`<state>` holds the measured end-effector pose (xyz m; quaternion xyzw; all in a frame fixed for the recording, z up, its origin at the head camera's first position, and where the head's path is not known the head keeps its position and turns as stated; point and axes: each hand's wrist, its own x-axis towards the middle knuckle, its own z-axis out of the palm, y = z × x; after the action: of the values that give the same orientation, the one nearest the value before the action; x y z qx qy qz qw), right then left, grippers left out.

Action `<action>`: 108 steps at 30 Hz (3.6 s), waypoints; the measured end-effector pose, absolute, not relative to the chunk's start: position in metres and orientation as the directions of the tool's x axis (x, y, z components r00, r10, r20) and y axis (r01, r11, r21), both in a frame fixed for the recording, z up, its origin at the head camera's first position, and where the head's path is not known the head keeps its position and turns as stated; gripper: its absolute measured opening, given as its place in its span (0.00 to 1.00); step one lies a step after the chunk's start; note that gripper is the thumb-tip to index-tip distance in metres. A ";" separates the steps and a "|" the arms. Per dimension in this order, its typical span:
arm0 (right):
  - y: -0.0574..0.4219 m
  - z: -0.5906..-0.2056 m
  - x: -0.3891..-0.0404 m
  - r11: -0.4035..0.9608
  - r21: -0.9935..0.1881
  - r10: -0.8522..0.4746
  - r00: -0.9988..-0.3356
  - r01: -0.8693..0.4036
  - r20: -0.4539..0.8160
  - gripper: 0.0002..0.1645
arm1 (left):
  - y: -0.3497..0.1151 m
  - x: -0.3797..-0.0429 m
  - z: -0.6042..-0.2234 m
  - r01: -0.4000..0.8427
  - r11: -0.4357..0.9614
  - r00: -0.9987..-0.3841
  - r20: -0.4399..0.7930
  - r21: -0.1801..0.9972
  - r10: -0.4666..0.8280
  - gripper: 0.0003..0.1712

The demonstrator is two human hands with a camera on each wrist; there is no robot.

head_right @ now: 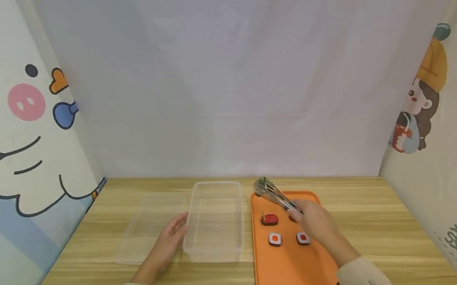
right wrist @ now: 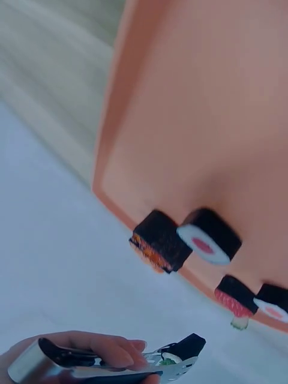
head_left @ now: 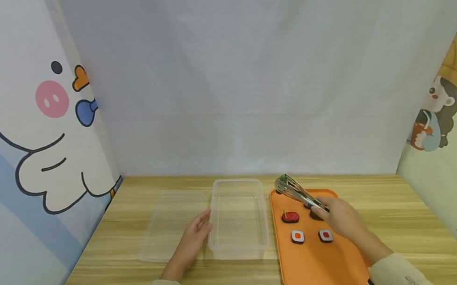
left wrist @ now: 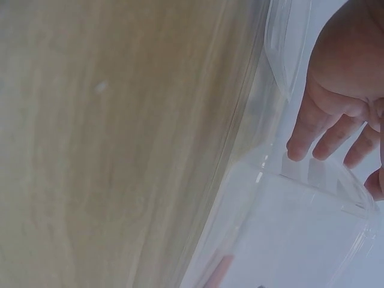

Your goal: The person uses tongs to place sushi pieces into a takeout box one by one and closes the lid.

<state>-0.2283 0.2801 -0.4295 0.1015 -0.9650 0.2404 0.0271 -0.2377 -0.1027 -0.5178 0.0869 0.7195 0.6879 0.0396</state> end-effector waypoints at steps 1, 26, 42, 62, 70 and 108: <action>0.278 -0.427 -0.229 0.861 -0.459 -0.194 -0.976 -0.218 0.099 0.08 | -0.103 -0.237 -0.518 0.073 0.043 -0.982 0.064 0.996 0.180 0.27; 0.187 -0.412 -0.267 0.873 -0.426 -0.265 -0.964 -0.238 -0.005 0.24 | -0.106 -0.237 -0.515 0.073 0.039 -0.982 0.065 0.997 0.179 0.28; 0.160 -0.424 -0.278 0.883 -0.402 -0.286 -0.957 -0.243 -0.050 0.29 | -0.101 -0.238 -0.517 0.078 0.023 -0.981 0.072 0.997 0.178 0.26; 0.187 -0.409 -0.265 0.874 -0.438 -0.257 -0.965 -0.210 -0.048 0.29 | -0.103 -0.236 -0.516 0.064 0.031 -0.982 0.057 0.997 0.182 0.27; 0.223 -0.403 -0.260 0.845 -0.456 -0.299 -0.954 -0.280 0.032 0.24 | -0.103 -0.235 -0.515 0.064 0.029 -0.983 0.058 0.998 0.176 0.27; 0.387 -0.420 -0.242 0.909 -0.297 -0.318 -0.947 -0.292 -0.042 0.30 | -0.099 -0.236 -0.517 0.069 0.028 -0.981 0.062 0.997 0.186 0.27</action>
<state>-0.2417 0.3869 -0.4196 0.1565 -0.9759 0.1452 -0.0447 -0.2356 -0.0986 -0.5170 0.0889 0.7157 0.6915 0.0425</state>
